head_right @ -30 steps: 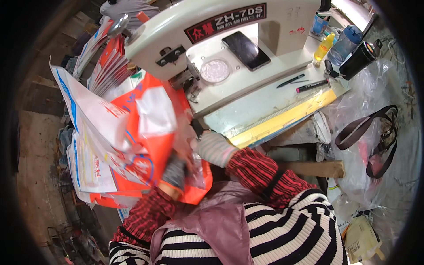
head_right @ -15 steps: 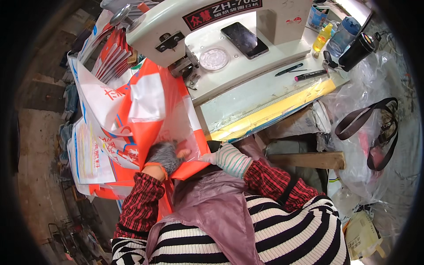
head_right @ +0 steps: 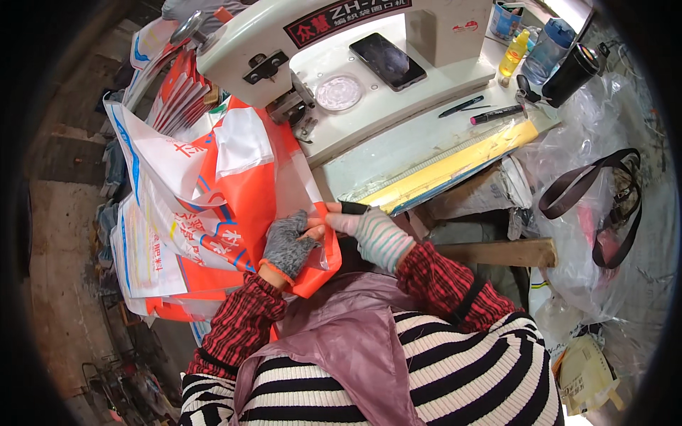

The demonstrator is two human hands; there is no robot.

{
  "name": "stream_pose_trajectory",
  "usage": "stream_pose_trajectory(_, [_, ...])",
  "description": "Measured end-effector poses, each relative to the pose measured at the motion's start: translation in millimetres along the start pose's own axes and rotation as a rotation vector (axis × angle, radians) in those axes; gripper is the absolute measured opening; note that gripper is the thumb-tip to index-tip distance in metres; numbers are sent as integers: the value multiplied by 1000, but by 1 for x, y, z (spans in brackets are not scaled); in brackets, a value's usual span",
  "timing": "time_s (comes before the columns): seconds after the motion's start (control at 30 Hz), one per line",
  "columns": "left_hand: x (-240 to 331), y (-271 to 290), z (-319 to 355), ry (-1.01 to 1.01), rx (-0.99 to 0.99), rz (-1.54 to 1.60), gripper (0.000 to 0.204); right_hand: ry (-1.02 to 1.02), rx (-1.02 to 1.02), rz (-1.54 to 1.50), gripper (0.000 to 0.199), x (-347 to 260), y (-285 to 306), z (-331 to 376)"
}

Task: The person inserts a clear liner into a plastic bag, aligns the edges, and feeds the top through a sewing machine to seal it. After sewing, they place the finished bag onto a stack and repeat the process.

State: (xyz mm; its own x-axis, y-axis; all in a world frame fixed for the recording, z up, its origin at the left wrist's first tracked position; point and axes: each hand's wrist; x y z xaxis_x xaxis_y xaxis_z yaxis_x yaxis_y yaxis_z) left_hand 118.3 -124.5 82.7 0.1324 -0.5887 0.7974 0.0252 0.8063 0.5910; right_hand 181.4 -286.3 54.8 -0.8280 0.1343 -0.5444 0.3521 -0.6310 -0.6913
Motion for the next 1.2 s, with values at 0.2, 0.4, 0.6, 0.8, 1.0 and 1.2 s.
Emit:
stream_pose_trajectory(0.2, [31, 8, 4, -334, -263, -414, 31, 202, 114, 1087, 27, 1, 15, -20])
stream_pose_trajectory(0.4, [97, 78, 2, -650, 325, -605, 25, 88, 368, 1454, 26, 18, 4, -28])
stream_pose_trajectory(0.6, [-9, 309, -79, 126, 784, -755, 66, 332, 116, 1880, 21, 45, 22, -21])
stream_pose_trajectory(0.8, [-73, 369, -50, -238, 367, -1166, 31, 454, 145, 1982, 22, 32, 12, -25])
stream_pose_trajectory(1.0, [30, 275, 87, -467, 1123, -1367, 34, 267, 54, 2091, 27, -23, 10, -92])
stream_pose_trajectory(1.2, [-101, 216, 175, -126, 1368, -1301, 41, 87, 216, 1617, 44, -46, -26, -112])
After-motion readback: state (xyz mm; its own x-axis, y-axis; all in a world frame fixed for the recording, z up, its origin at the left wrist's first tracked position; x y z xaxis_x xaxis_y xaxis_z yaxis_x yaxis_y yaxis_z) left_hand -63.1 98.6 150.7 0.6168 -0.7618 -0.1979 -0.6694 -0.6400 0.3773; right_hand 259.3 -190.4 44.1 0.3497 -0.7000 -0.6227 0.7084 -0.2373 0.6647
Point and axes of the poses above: each hand's wrist, its own z-axis away from the middle knuckle, its own y-axis out of the back of the hand, x = y × z, and after that the axes turned 9 degrees about -y, right-handed
